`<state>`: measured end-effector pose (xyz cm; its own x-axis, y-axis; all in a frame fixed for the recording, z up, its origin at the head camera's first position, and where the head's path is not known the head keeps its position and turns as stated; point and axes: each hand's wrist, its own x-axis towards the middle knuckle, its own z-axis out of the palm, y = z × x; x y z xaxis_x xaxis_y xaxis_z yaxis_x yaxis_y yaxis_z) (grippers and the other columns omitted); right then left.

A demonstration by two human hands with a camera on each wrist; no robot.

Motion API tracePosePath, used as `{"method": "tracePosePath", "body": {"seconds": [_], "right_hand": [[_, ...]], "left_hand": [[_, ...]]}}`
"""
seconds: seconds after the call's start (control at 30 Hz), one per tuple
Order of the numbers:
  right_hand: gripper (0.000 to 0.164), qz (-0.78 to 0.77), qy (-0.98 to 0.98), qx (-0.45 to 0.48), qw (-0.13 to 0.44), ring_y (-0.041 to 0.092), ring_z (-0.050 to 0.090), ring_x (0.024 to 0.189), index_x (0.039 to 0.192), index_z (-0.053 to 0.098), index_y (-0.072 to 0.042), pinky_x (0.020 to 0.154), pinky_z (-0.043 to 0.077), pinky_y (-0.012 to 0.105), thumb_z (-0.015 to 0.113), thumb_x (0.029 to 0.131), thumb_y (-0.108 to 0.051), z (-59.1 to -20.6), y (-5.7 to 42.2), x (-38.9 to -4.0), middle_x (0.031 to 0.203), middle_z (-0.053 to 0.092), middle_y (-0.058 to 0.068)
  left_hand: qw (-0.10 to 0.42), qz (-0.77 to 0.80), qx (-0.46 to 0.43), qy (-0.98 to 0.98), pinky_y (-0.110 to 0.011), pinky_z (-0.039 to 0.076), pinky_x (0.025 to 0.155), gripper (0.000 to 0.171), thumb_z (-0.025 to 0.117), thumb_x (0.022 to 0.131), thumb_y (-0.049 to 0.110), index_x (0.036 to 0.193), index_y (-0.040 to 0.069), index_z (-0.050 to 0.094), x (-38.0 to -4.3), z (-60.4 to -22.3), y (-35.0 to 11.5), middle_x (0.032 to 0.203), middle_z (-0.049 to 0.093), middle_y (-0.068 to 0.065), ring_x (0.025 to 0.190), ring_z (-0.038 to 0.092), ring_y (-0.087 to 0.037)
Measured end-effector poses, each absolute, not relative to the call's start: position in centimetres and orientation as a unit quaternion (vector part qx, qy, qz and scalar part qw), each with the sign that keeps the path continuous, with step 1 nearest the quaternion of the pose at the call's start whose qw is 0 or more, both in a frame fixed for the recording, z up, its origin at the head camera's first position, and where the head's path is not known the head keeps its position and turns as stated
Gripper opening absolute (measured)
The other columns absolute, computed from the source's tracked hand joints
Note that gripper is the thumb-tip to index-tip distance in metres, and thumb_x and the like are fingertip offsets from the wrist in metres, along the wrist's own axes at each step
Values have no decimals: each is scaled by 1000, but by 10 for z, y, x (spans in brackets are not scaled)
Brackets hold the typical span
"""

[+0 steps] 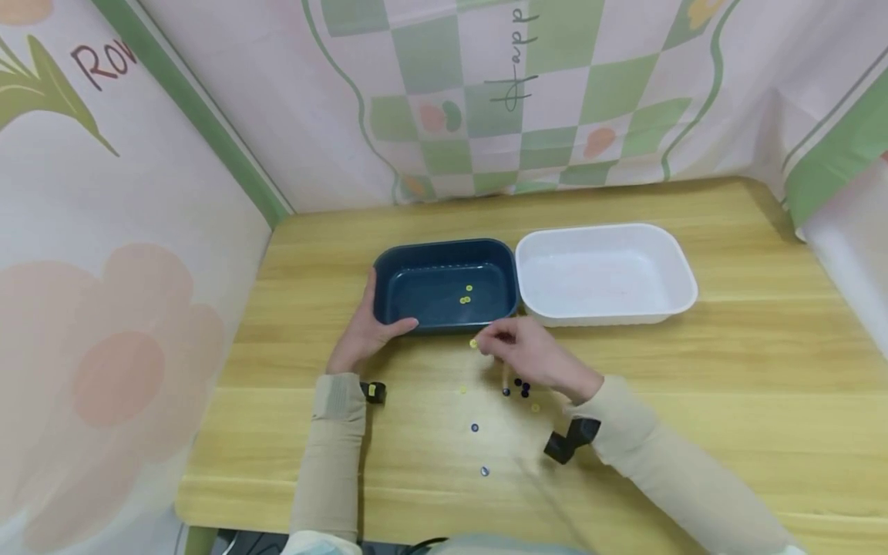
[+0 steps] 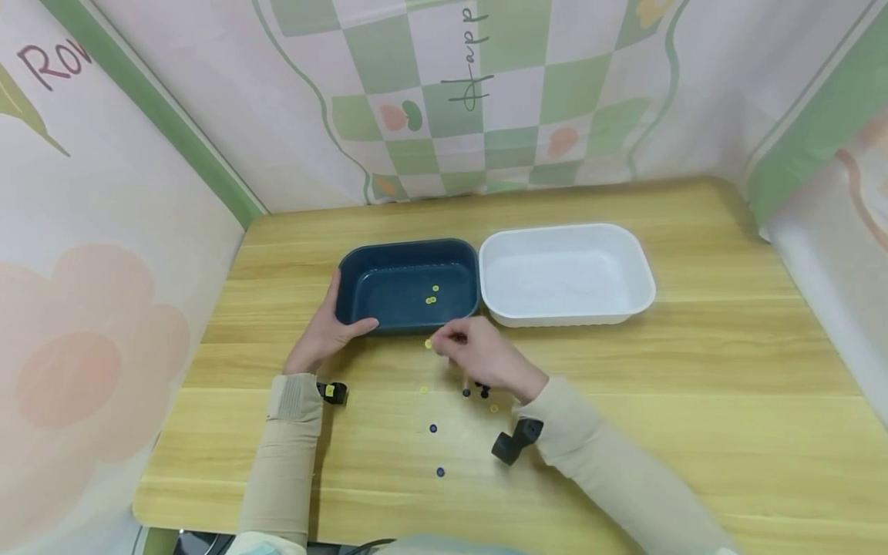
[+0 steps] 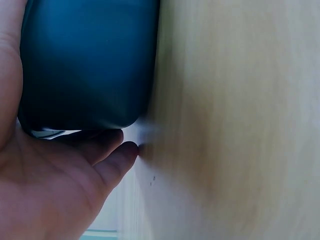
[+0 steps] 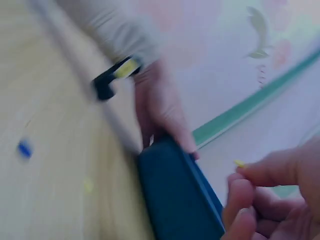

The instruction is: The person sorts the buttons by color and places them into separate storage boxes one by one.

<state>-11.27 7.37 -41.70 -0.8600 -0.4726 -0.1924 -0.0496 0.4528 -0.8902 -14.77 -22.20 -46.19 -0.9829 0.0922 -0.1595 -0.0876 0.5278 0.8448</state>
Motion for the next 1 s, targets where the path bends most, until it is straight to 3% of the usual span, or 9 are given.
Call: {"method": "tracePosePath", "body": {"seconds": [0.1, 0.33, 0.67, 1.0], "right_hand": [[27, -582, 774, -96, 231, 22, 55, 71, 107, 69, -2, 56, 46, 25, 57, 99, -25, -409, 76, -122, 84, 64, 10], [30, -711, 666, -12, 227, 11, 51, 68, 107, 65, 3, 56, 43, 19, 60, 98, -25, -397, 78, -142, 86, 62, 2], [27, -762, 610, 53, 213, 11, 49, 70, 106, 63, -1, 56, 41, 19, 62, 97, -26, -396, 80, -168, 89, 59, 2], [26, -778, 587, 92, 204, 12, 49, 70, 108, 61, -2, 56, 40, 20, 62, 96, -25, -397, 77, -180, 91, 59, 2]], "left_hand": [[92, 486, 1, 869, -45, 10, 118, 118, 79, 81, 40, 155, 32, -12, -147, -462, -222, 161, -8, 10, 147, 2, -19], [92, 485, -1, 870, -45, 10, 118, 118, 79, 81, 40, 155, 30, -12, -148, -463, -222, 161, -9, 10, 147, 1, -19], [91, 485, 1, 870, -46, 10, 118, 119, 80, 80, 39, 156, 27, -11, -149, -463, -222, 161, -8, 10, 147, 2, -20], [98, 491, -13, 865, -47, 11, 118, 120, 81, 79, 39, 155, 30, -11, -148, -460, -221, 161, -7, 9, 147, 3, -21]]}}
